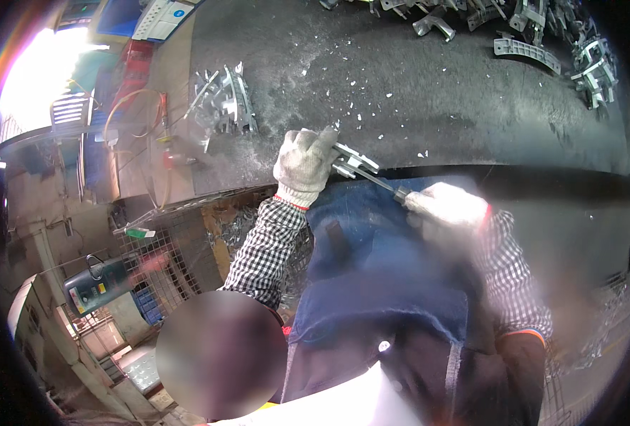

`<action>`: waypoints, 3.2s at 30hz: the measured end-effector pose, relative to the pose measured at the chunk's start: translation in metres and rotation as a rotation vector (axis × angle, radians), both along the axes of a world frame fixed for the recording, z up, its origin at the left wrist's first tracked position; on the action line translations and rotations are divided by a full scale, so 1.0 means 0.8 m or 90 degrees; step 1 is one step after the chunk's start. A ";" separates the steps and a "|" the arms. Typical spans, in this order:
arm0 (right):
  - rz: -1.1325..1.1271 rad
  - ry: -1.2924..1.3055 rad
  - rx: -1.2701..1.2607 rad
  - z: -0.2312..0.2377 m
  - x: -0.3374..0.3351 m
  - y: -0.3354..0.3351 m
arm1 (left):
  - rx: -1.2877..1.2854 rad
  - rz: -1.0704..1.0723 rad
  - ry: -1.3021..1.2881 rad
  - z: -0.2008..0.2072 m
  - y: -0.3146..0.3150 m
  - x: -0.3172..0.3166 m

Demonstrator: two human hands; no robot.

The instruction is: Deburr and measure metal components at a workbench using a scraper and calipers.

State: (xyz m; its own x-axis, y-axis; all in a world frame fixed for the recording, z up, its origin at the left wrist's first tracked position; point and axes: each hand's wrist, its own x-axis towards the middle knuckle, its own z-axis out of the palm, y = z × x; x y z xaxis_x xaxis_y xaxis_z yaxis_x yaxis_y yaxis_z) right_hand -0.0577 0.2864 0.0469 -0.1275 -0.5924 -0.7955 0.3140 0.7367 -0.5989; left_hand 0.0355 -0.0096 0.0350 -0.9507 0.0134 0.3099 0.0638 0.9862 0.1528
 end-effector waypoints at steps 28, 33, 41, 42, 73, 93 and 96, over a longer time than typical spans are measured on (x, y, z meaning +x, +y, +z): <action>0.122 0.716 0.000 0.002 0.032 -0.017 | -0.239 -0.182 -0.388 0.071 0.002 -0.060; 0.169 0.662 0.059 0.021 0.031 -0.033 | -0.256 -0.173 -0.326 0.049 -0.008 -0.049; 0.119 0.182 -0.007 0.013 0.010 -0.024 | -0.313 -0.209 -0.088 0.016 -0.022 -0.032; 0.144 0.166 0.072 0.018 0.006 -0.031 | -0.312 -0.207 -0.087 0.014 -0.022 -0.030; -0.171 0.032 0.009 0.039 0.015 -0.002 | 0.034 0.110 -0.357 0.067 0.000 -0.075; -0.123 -0.035 -0.002 0.016 0.026 -0.025 | 0.335 0.339 0.051 -0.015 -0.013 -0.032; -0.161 0.011 -0.024 0.009 0.028 -0.025 | 0.385 0.325 0.078 -0.018 -0.014 -0.031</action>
